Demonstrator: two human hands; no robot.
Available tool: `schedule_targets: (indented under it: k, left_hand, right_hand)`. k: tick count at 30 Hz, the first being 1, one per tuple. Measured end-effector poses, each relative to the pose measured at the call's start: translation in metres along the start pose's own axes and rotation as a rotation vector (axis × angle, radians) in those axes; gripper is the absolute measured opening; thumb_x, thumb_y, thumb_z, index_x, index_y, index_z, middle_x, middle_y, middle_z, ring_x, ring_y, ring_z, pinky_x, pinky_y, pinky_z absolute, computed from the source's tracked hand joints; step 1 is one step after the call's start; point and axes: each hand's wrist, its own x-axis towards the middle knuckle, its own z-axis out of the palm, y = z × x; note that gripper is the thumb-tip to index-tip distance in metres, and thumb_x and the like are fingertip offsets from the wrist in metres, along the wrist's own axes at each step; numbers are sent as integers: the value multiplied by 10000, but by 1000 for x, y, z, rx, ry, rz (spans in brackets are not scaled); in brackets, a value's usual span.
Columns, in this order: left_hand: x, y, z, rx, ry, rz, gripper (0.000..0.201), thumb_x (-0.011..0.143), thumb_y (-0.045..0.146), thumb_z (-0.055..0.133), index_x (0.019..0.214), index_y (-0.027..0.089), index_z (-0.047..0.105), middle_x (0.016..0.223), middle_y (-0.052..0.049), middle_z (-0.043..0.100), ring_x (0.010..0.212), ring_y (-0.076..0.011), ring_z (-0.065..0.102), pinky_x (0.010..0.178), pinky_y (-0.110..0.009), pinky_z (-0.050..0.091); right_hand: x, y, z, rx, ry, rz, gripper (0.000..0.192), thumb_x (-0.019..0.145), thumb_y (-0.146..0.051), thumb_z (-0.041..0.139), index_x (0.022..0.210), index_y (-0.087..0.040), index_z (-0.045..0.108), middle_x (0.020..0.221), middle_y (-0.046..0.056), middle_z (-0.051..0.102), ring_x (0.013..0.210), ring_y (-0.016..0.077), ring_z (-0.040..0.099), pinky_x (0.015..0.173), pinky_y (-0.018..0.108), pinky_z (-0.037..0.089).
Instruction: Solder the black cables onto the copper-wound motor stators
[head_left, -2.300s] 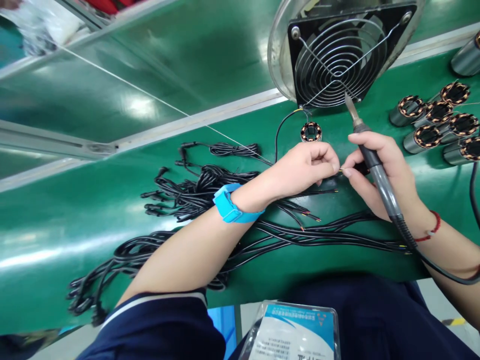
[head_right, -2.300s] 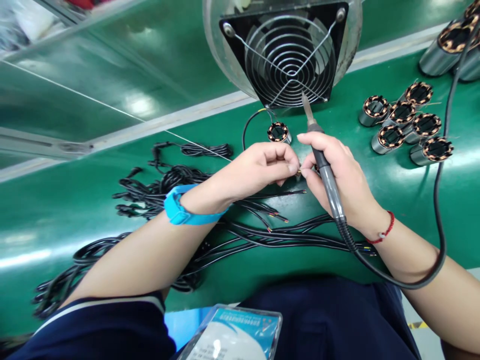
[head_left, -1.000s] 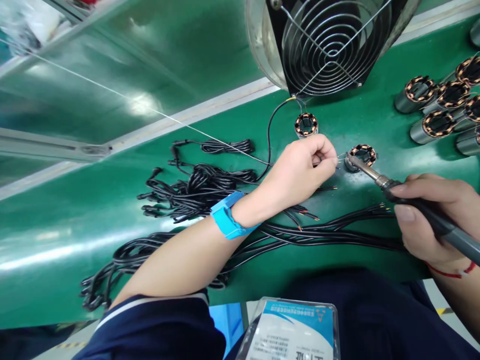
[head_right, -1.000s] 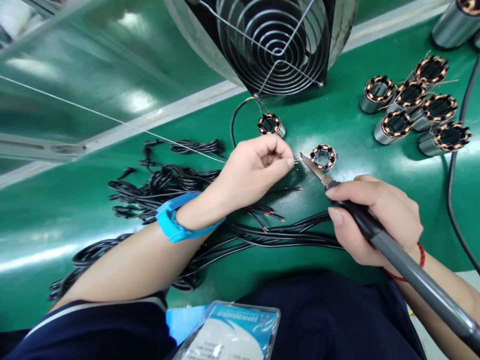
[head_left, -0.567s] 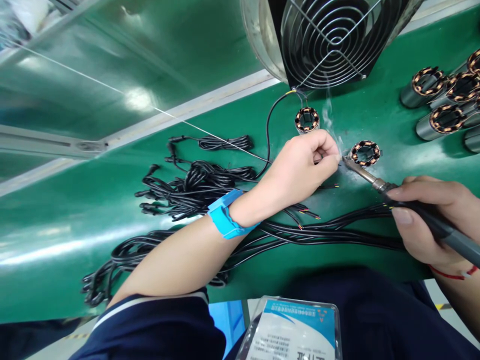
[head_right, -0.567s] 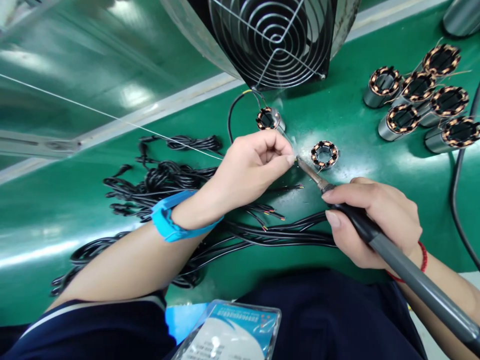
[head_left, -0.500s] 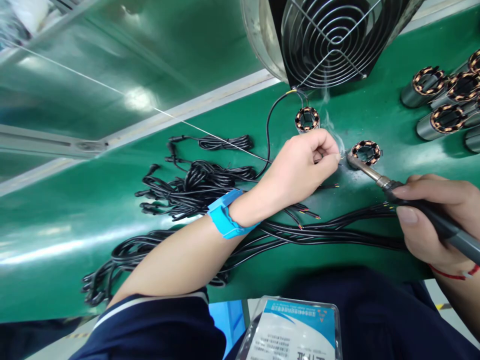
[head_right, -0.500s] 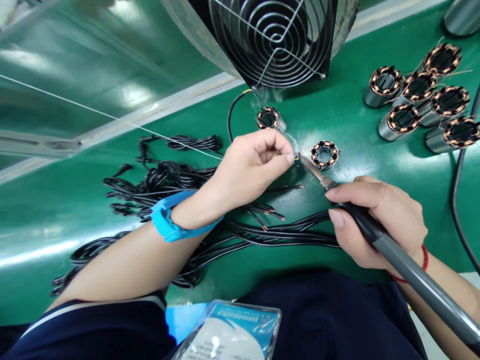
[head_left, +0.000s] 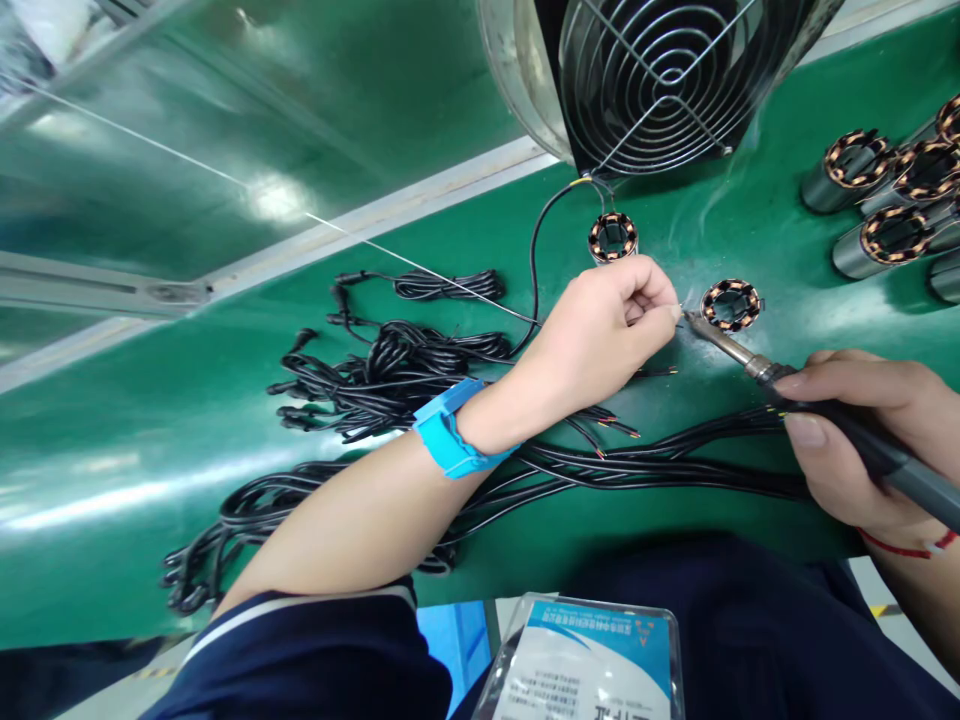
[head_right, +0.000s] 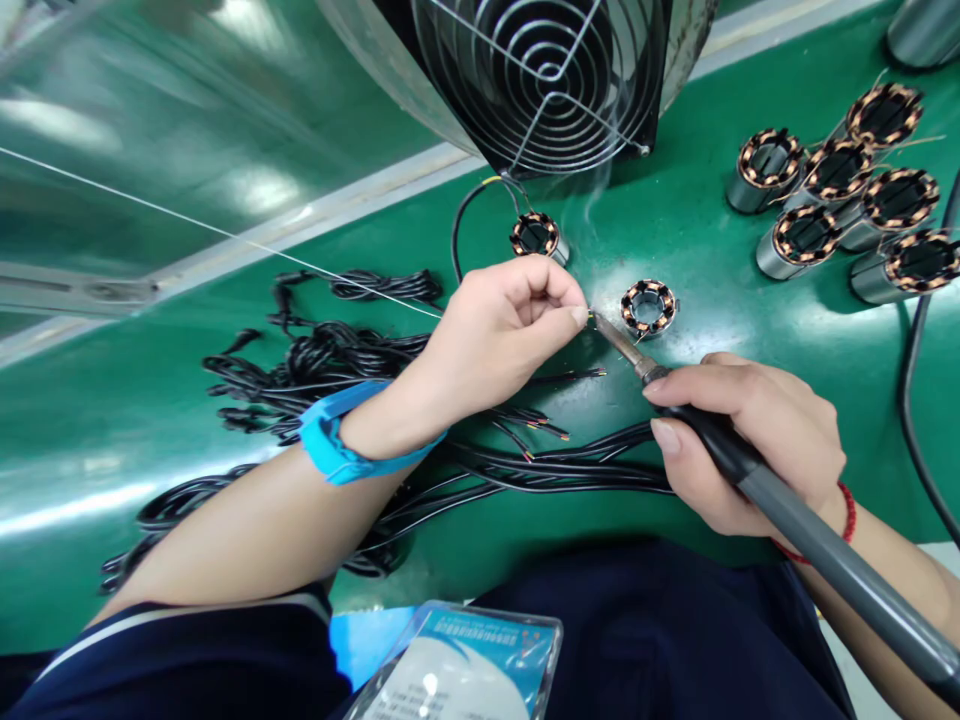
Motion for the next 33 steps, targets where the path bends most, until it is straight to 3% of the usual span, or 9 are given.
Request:
schedule_targets:
  k: [6,9,14,21,24,29,33]
  left_hand:
    - [0,1,0,11,0,1,151,776,55,511,669,162,504,591,44,485,512,-37,384,470,-176,328]
    - [0,1,1,1,8,-5,150,769,51,508,669,162,509,595,41,497,514,-39,392,469,-176,336]
    - [1,2,1,-17,15,-9,153,764,41,504,668,160,512,593,39,507,516,-38,409,464,-168,333]
    - [1,2,1,-6,13,-31,152,770,51,515,665,161,504,592,42,488,509,-38,396,462,-177,326]
    - [1,2,1,2,11,-31,153,774,53,515,668,163,500,596,38,490,516,-43,407,467,-183,330]
    - [1,2,1,1,16,-24,155,773,60,517,661,165,497,591,36,487,521,-45,407,469,-184,330]
    - [1,2,0,-5,16,-22,151,766,55,516,661,163,501,596,32,495,520,-42,407,466,-180,330]
  right_hand:
    - [7,-1,-1,-40,44,-109,195,805,-164,620,992,-217,642,738,-11,623,553,95,549,510,244,473]
    - [10,0,-1,-83,-12,-115,293,802,-135,642,1082,-219,630,697,-28,551,522,89,472,473,241,426]
    - [15,-3,-3,-258,-42,-140,410,827,-135,649,1211,-265,596,884,-5,685,680,134,592,635,286,512]
    - [10,-12,-14,-212,12,47,150,863,-267,597,984,-229,678,829,34,711,729,158,682,639,309,552]
    - [6,-9,-11,-184,10,56,156,864,-309,584,953,-223,679,787,28,705,728,158,697,649,297,566]
    - [6,-5,-6,-214,71,-76,158,845,-229,597,986,-262,662,798,-10,707,712,135,687,622,272,569]
    - [4,-6,-9,-163,87,52,154,837,-273,615,968,-245,692,802,21,714,707,167,697,632,316,577]
